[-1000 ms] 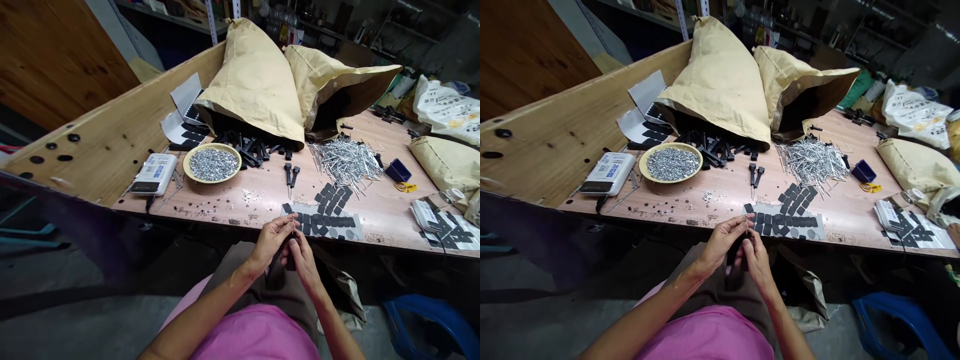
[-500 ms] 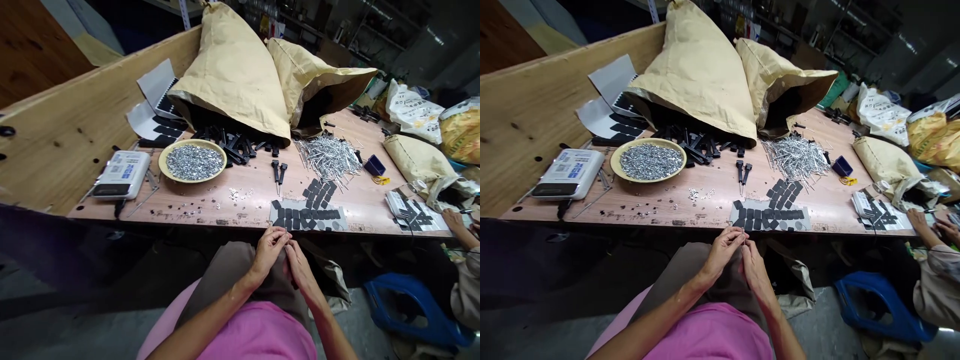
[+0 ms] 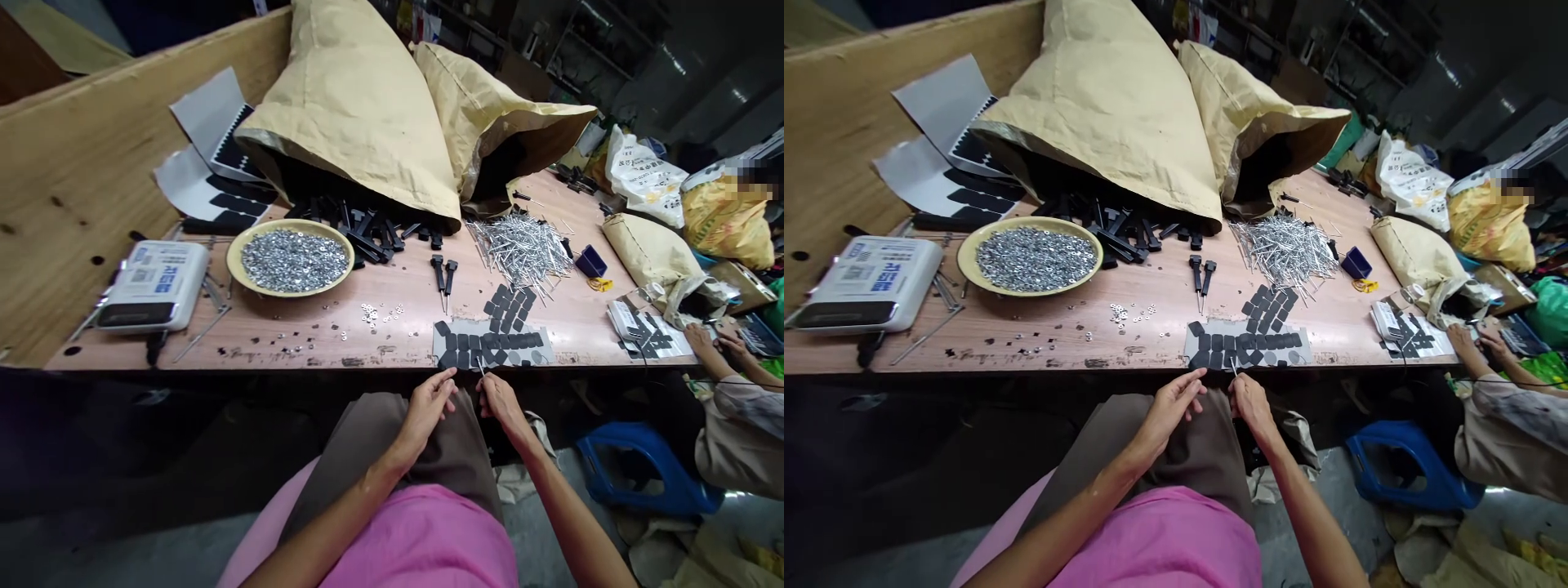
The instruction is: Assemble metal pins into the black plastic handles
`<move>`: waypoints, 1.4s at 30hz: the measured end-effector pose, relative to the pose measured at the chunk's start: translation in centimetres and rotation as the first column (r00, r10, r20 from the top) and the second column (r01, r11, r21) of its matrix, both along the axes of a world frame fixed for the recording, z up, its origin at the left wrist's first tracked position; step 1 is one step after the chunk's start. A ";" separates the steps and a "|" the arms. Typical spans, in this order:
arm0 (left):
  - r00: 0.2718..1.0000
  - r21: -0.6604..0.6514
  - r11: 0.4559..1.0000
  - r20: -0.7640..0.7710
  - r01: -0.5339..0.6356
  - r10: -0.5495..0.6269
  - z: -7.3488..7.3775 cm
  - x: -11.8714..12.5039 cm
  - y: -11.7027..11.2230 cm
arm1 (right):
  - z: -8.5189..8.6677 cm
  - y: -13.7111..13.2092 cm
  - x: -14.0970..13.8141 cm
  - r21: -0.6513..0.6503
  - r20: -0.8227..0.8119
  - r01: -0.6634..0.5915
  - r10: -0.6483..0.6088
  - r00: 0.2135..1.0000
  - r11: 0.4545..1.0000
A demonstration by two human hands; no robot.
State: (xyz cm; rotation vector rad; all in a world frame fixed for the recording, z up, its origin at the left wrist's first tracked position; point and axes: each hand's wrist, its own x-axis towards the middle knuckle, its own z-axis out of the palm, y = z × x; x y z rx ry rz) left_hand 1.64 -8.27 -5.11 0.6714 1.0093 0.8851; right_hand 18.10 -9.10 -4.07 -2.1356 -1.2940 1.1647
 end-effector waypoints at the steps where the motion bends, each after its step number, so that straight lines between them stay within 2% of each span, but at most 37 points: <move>1: 1.000 -0.003 1.000 0.002 -0.019 0.019 0.0 -0.2 0.0 | -0.1 0.1 0.1 0.003 0.025 0.018 -0.018 1.000 1.000; 5: 0.995 -0.010 0.995 0.019 -0.098 0.099 0.3 -0.6 0.2 | 0.0 0.4 -0.6 0.044 0.069 0.067 -0.070 0.995 0.997; 8: 0.989 -0.002 0.990 0.034 -0.143 0.143 0.7 -0.8 0.4 | 0.1 0.4 -1.5 0.033 0.022 0.066 -0.067 0.997 0.997; 15: 0.981 0.009 0.981 0.030 -0.194 0.193 1.2 -1.4 0.9 | 0.3 0.5 -3.3 -0.081 -0.162 0.142 -0.154 0.975 0.987; 22: 0.956 0.032 0.956 0.048 -0.292 0.290 1.3 -2.0 1.4 | 1.9 1.2 -4.8 -0.230 -0.346 0.227 -0.298 0.890 0.946; 30: 0.946 0.076 0.943 0.044 -0.323 0.321 1.6 -2.4 2.0 | 2.7 0.7 -5.7 -0.370 -0.483 0.229 -0.397 0.781 0.901; 34: 0.943 0.098 0.938 0.043 -0.332 0.330 1.6 -2.4 2.2 | 2.4 0.8 -5.8 -0.370 -0.520 0.249 -0.422 0.743 0.895; 39: 0.948 0.116 0.941 0.037 -0.318 0.315 1.7 -2.4 2.3 | 2.0 0.5 -6.5 -0.406 -0.563 0.198 -0.415 0.715 0.892; 42: 0.950 0.118 0.943 0.027 -0.312 0.311 1.5 -2.7 2.3 | 2.4 -0.1 -5.5 -0.400 -0.561 0.210 -0.420 0.714 0.892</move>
